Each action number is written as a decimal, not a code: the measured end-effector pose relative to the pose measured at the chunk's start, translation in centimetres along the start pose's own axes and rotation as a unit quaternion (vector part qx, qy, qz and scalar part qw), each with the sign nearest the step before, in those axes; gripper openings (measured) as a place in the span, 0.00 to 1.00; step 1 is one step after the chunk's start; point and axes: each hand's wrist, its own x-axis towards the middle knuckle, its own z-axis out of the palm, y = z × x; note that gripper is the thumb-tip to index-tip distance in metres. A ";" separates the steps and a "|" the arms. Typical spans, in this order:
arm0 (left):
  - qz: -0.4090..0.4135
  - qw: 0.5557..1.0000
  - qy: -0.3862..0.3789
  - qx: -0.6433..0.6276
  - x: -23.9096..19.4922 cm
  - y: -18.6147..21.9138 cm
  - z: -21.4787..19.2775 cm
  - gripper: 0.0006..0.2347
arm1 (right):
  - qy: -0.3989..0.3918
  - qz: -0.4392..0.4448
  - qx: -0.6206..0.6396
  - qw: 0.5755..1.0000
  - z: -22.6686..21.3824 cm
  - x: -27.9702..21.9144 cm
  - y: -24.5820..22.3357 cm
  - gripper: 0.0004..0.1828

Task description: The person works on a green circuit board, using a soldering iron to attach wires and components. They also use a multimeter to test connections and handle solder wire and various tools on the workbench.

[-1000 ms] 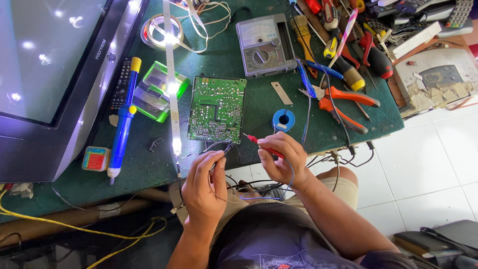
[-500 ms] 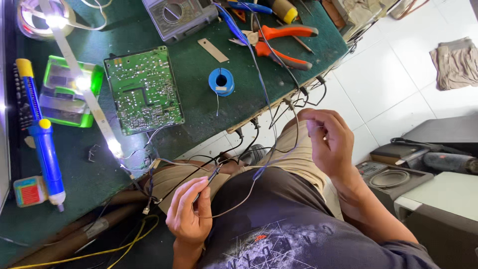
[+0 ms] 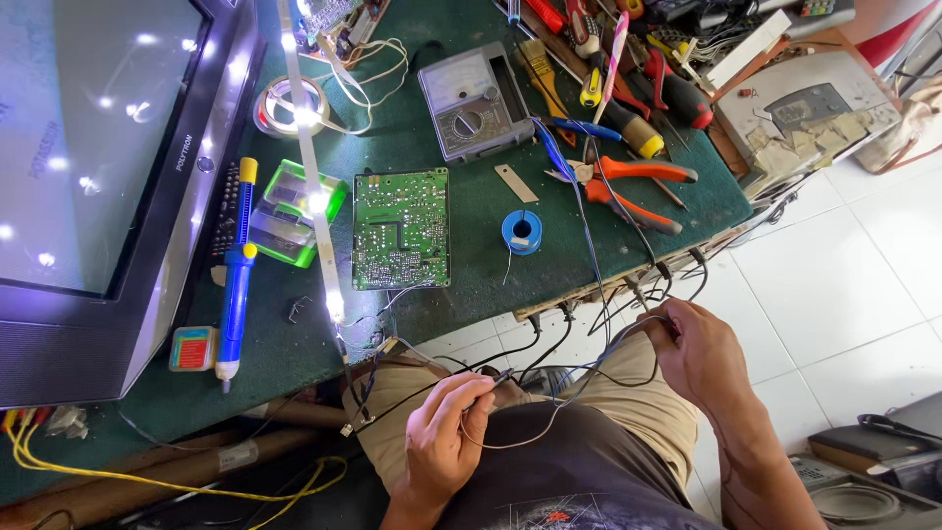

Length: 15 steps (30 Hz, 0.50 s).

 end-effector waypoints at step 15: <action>-0.026 0.998 0.036 0.037 -1.2 -2.0 -1.5 0.06 | -0.151 0.065 -0.182 0.969 -2.5 -0.7 1.2 0.17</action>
